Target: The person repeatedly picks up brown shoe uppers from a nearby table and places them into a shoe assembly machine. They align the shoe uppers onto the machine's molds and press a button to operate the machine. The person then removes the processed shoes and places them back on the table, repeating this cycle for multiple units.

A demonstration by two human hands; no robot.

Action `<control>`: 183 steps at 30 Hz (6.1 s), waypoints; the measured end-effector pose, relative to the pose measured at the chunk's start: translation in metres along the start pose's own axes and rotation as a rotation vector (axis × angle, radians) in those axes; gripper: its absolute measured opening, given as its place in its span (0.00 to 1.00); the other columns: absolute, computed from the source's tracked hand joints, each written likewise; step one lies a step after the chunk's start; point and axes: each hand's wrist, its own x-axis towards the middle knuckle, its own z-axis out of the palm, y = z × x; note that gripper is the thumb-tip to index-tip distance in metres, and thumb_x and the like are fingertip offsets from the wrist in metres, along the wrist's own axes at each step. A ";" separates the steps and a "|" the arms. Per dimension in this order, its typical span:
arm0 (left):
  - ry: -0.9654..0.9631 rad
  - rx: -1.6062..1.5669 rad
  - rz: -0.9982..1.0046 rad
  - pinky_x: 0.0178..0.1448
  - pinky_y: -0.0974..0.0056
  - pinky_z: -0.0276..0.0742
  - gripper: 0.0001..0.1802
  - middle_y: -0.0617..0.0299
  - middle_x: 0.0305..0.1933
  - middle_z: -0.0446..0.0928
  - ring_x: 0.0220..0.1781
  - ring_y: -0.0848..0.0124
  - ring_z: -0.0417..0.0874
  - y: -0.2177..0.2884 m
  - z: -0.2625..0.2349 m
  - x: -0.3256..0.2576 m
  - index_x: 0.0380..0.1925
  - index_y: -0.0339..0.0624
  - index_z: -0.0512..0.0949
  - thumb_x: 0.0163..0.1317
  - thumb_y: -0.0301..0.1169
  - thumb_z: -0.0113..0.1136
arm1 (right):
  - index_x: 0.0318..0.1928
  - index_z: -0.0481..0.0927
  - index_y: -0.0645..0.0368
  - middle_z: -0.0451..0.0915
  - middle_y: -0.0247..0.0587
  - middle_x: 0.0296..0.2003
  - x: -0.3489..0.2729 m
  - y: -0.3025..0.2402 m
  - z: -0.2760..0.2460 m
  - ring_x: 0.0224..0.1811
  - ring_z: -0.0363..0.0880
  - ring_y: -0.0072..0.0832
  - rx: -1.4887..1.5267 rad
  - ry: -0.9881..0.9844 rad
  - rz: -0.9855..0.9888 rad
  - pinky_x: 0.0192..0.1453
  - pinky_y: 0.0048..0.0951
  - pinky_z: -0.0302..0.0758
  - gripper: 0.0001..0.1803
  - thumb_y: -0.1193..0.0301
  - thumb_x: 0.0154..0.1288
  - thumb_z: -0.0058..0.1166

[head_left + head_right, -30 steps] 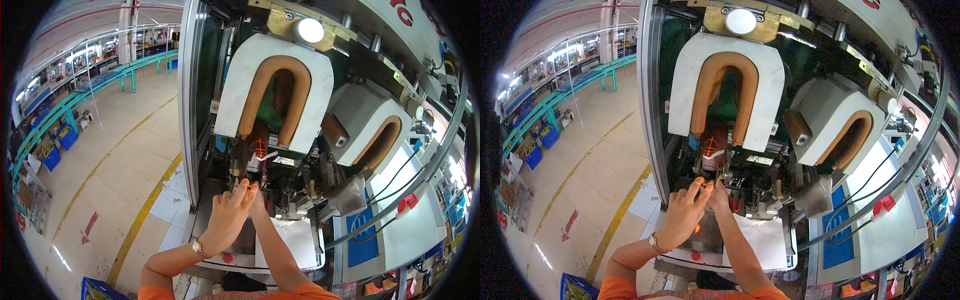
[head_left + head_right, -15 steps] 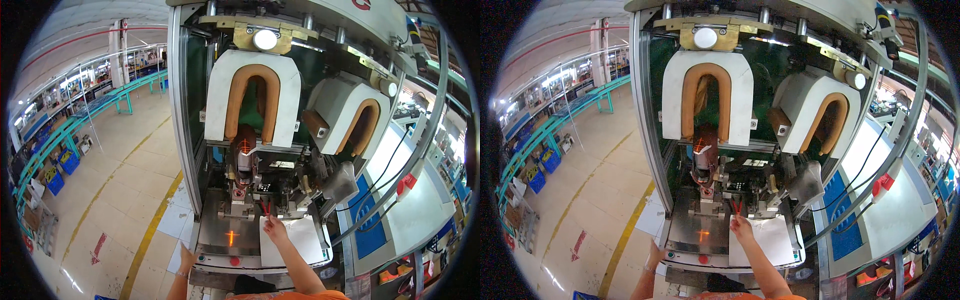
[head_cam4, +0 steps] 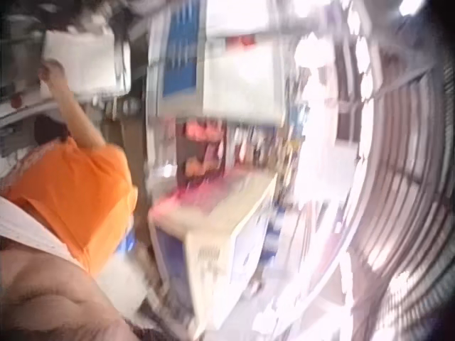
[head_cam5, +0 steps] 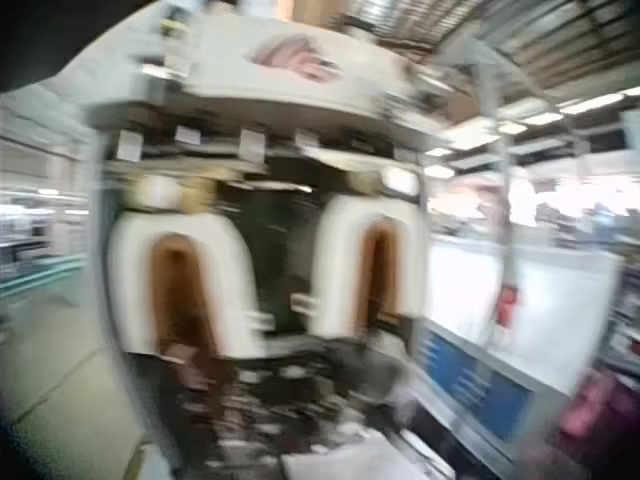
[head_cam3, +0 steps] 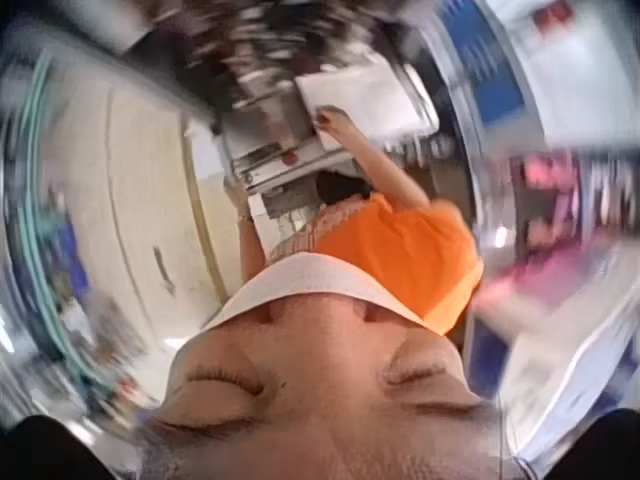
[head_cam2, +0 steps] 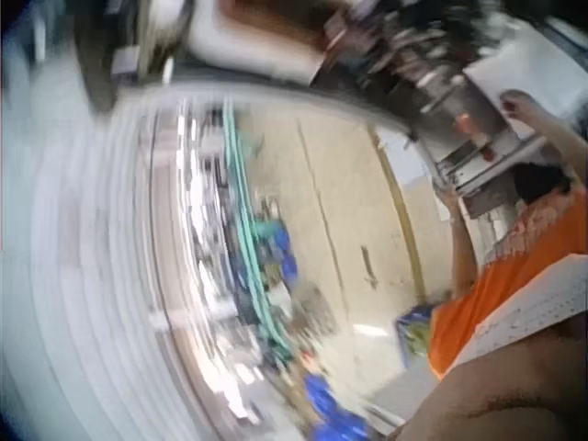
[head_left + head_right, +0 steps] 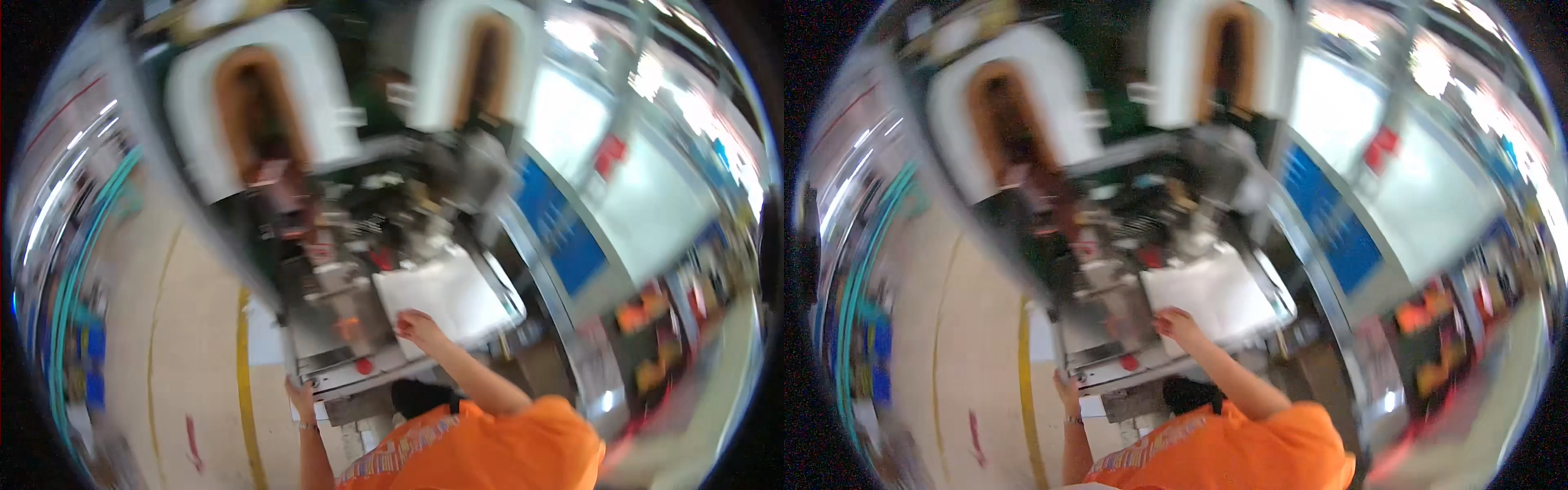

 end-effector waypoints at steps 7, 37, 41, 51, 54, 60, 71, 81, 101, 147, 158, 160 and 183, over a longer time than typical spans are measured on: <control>0.163 0.122 0.521 0.55 0.58 0.63 0.20 0.50 0.52 0.66 0.52 0.57 0.67 0.139 0.019 -0.066 0.51 0.34 0.64 0.56 0.21 0.44 | 0.35 0.73 0.58 0.75 0.34 0.25 -0.044 0.001 -0.053 0.25 0.74 0.20 -0.096 0.055 -0.048 0.32 0.22 0.73 0.09 0.66 0.61 0.47; -0.925 -0.572 1.243 0.62 0.56 0.54 0.21 0.47 0.58 0.60 0.59 0.55 0.61 0.528 0.508 -0.449 0.51 0.33 0.60 0.57 0.25 0.50 | 0.36 0.74 0.59 0.76 0.34 0.27 -0.419 -0.144 -0.565 0.26 0.74 0.19 0.029 1.378 -0.852 0.29 0.19 0.71 0.06 0.72 0.59 0.49; -0.716 -0.389 1.455 0.61 0.54 0.58 0.22 0.45 0.61 0.56 0.62 0.53 0.60 0.535 0.541 -0.475 0.52 0.34 0.60 0.58 0.25 0.50 | 0.35 0.74 0.62 0.75 0.35 0.26 -0.420 -0.196 -0.661 0.25 0.73 0.20 -0.205 1.471 -0.766 0.28 0.21 0.71 0.06 0.76 0.54 0.49; -0.801 -0.288 1.385 0.65 0.52 0.54 0.25 0.42 0.63 0.52 0.64 0.49 0.56 0.524 0.559 -0.477 0.53 0.31 0.56 0.56 0.21 0.51 | 0.44 0.74 0.52 0.60 0.47 0.57 -0.408 -0.285 -0.826 0.57 0.61 0.44 -0.866 1.956 -0.230 0.53 0.42 0.66 0.19 0.66 0.47 0.57; -0.711 -0.287 1.409 0.64 0.53 0.55 0.22 0.41 0.61 0.56 0.63 0.51 0.59 0.526 0.554 -0.484 0.51 0.31 0.59 0.57 0.24 0.49 | 0.49 0.72 0.48 0.54 0.47 0.61 -0.404 -0.315 -0.862 0.62 0.54 0.45 -0.978 1.960 0.031 0.58 0.49 0.60 0.24 0.62 0.49 0.57; -0.675 -0.226 1.662 0.56 0.44 0.62 0.32 0.39 0.51 0.64 0.55 0.43 0.65 0.546 0.559 -0.489 0.51 0.29 0.59 0.56 0.41 0.57 | 0.60 0.57 0.54 0.55 0.50 0.59 -0.424 -0.343 -0.888 0.57 0.59 0.49 -1.041 2.089 0.009 0.54 0.50 0.61 0.34 0.59 0.54 0.52; -0.817 -0.317 1.443 0.56 0.53 0.65 0.32 0.38 0.60 0.54 0.57 0.49 0.65 0.537 0.531 -0.490 0.57 0.29 0.54 0.59 0.37 0.53 | 0.33 0.73 0.63 0.71 0.43 0.41 -0.499 -0.340 -0.615 0.39 0.71 0.38 -1.331 2.031 -0.864 0.41 0.33 0.71 0.12 0.81 0.43 0.45; -1.175 -1.325 1.252 0.58 0.50 0.63 0.31 0.42 0.56 0.58 0.57 0.49 0.64 0.531 0.558 -0.492 0.56 0.31 0.56 0.58 0.36 0.55 | 0.39 0.69 0.60 0.75 0.50 0.27 -0.508 -0.240 -0.400 0.34 0.75 0.47 -1.079 1.571 -0.719 0.35 0.42 0.70 0.18 0.85 0.43 0.42; -2.178 -0.590 -1.500 0.66 0.54 0.51 0.24 0.50 0.57 0.64 0.60 0.60 0.62 0.446 0.359 -0.379 0.55 0.34 0.61 0.63 0.38 0.45 | 0.38 0.78 0.65 0.79 0.47 0.38 -0.482 -0.128 -0.123 0.43 0.77 0.43 -1.364 0.664 -1.572 0.49 0.37 0.73 0.09 0.75 0.60 0.48; -1.650 -0.684 0.128 0.48 0.72 0.71 0.12 0.65 0.41 0.75 0.42 0.78 0.75 0.408 0.106 -0.076 0.40 0.39 0.72 0.55 0.25 0.57 | 0.37 0.74 0.58 0.77 0.29 0.33 -0.138 -0.151 -0.030 0.33 0.74 0.18 -0.331 -0.660 -0.144 0.39 0.21 0.69 0.17 0.61 0.52 0.60; -0.871 -0.836 0.395 0.40 0.76 0.67 0.05 0.70 0.32 0.73 0.34 0.82 0.71 0.520 0.164 -0.044 0.34 0.40 0.74 0.58 0.27 0.54 | 0.36 0.75 0.61 0.77 0.31 0.29 -0.108 -0.301 0.026 0.31 0.73 0.17 -0.335 -0.330 -0.813 0.39 0.18 0.68 0.07 0.74 0.55 0.56; -0.805 -0.857 0.339 0.39 0.75 0.68 0.06 0.69 0.32 0.74 0.34 0.81 0.72 0.536 0.180 -0.032 0.34 0.39 0.74 0.57 0.28 0.55 | 0.37 0.75 0.61 0.77 0.32 0.31 -0.078 -0.323 0.034 0.32 0.74 0.19 -0.302 -0.325 -0.798 0.40 0.19 0.69 0.07 0.75 0.57 0.54; -0.150 0.154 1.328 0.35 0.66 0.73 0.22 0.58 0.49 0.71 0.34 0.66 0.78 0.488 0.153 -0.151 0.47 0.43 0.72 0.48 0.26 0.58 | 0.51 0.67 0.60 0.73 0.42 0.47 0.012 -0.176 -0.058 0.51 0.70 0.34 0.156 -0.815 -0.129 0.53 0.36 0.68 0.27 0.50 0.65 0.34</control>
